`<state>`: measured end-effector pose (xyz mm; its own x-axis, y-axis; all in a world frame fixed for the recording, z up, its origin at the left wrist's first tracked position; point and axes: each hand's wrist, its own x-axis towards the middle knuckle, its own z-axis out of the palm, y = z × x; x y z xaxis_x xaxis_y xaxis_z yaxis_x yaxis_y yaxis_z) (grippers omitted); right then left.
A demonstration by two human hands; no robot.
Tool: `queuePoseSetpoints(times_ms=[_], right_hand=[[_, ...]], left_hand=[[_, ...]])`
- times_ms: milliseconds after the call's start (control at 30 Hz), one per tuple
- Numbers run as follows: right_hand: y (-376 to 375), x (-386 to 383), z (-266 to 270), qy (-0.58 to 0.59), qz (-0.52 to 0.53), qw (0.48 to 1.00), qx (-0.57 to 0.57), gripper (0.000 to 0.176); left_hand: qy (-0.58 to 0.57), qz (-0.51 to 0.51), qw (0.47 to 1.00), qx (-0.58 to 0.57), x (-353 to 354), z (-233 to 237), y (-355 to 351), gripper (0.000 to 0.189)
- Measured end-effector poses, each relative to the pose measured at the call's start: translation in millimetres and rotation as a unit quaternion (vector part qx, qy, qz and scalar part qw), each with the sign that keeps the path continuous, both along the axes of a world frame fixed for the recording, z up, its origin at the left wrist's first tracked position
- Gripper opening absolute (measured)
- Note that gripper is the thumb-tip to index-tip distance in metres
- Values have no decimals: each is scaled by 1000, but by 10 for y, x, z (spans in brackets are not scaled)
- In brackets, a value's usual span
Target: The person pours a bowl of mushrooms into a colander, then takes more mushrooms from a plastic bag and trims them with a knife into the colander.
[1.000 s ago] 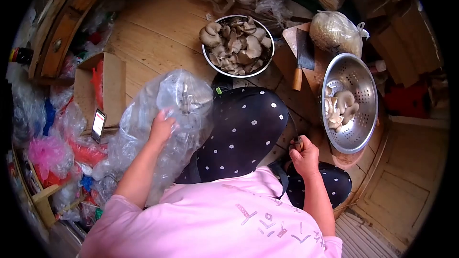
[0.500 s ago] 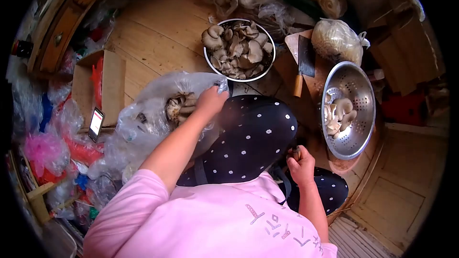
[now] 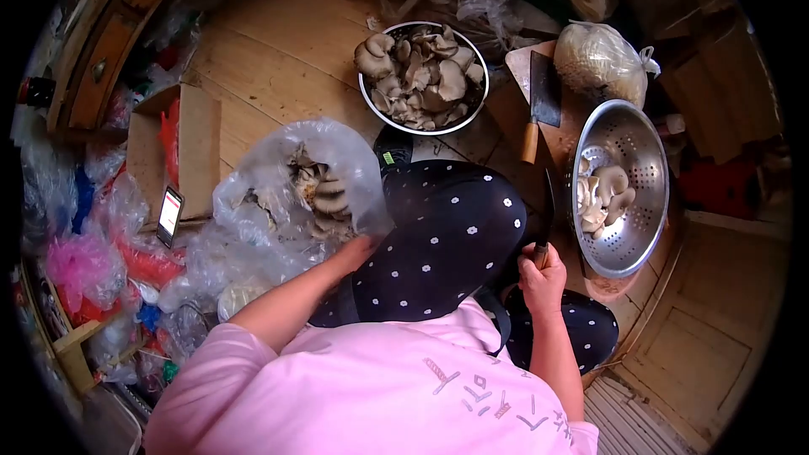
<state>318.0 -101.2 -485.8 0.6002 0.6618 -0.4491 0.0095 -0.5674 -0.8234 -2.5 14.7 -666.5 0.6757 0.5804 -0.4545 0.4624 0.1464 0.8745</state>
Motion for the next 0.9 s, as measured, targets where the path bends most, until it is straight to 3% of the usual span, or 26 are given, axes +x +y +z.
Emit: queuePoseSetpoints(times_ms=[33,100,200,267,333,400,433,567,700,767,900], right_hand=[[-1,-2,8,0,-3,1000,-3,10],[-38,21,4,1,-4,1000,-4,10],[-33,20,38,-10,-4,1000,-12,10],[-29,15,30,-22,-5,1000,-20,10],[-55,39,-12,-5,-10,1000,-5,10],[-54,15,3,-6,-9,1000,-5,10],[-48,2,10,-8,-5,1000,-5,10],[-81,25,8,-20,-11,1000,-14,10],[-98,14,53,-30,-23,999,-10,9],[-123,7,53,-37,-27,999,-16,9],[-197,14,-27,-37,-26,999,-18,9]], left_hand=[[-2,-1,1000,-1,34,-30,6,37],[186,-56,980,53,147,396,246,36],[161,-121,978,55,-19,602,580,33],[113,46,990,-77,-265,685,754,28],[125,191,973,21,-502,458,860,27],[194,188,948,171,-640,428,992,40],[241,129,940,203,-654,411,1065,59],[258,52,926,269,-469,234,1145,76],[289,-13,914,284,-318,131,1188,74],[305,-64,889,336,-290,-13,1209,58],[348,-103,877,316,-250,-188,1271,43]])
